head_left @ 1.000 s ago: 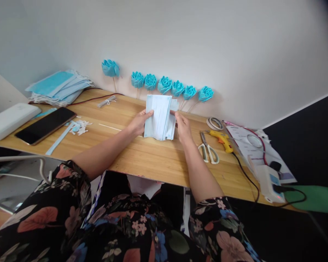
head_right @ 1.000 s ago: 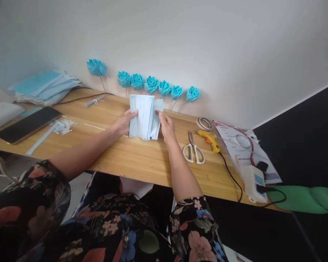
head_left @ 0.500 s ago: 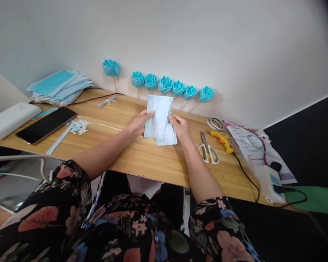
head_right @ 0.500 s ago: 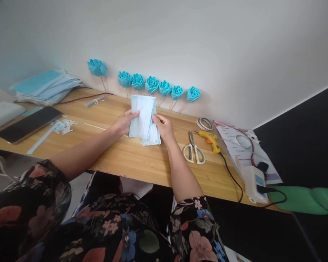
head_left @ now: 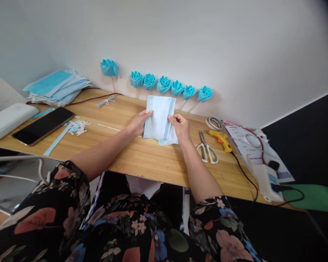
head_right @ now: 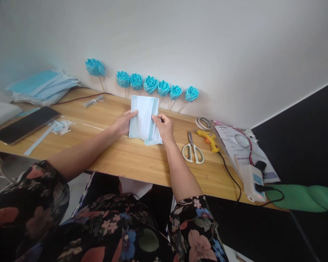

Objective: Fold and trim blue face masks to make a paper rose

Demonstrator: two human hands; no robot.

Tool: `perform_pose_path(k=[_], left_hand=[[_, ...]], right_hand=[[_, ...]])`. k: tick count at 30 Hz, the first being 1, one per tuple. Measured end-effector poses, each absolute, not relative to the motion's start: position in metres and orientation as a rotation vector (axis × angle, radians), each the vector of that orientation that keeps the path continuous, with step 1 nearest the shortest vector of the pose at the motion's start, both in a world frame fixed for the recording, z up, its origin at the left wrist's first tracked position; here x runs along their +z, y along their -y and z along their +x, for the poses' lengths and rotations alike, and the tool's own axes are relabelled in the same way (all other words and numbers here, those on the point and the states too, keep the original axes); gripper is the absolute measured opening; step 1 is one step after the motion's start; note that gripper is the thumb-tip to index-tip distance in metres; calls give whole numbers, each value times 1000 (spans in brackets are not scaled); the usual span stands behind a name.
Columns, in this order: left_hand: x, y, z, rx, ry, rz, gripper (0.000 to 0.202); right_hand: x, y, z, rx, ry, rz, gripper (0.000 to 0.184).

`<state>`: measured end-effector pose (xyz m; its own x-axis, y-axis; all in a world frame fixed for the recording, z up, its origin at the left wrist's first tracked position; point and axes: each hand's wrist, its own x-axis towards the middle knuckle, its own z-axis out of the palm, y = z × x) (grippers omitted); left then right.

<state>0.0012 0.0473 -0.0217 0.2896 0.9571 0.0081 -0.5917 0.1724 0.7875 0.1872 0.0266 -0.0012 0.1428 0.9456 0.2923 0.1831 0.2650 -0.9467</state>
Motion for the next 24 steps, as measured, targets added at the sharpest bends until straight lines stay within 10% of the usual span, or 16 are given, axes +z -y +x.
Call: perform_pose_path(k=[24], left_hand=[[-24, -51, -2, 1242, -577, 751, 25]], right_hand=[[4, -28, 188, 791, 1086, -1081, 40]])
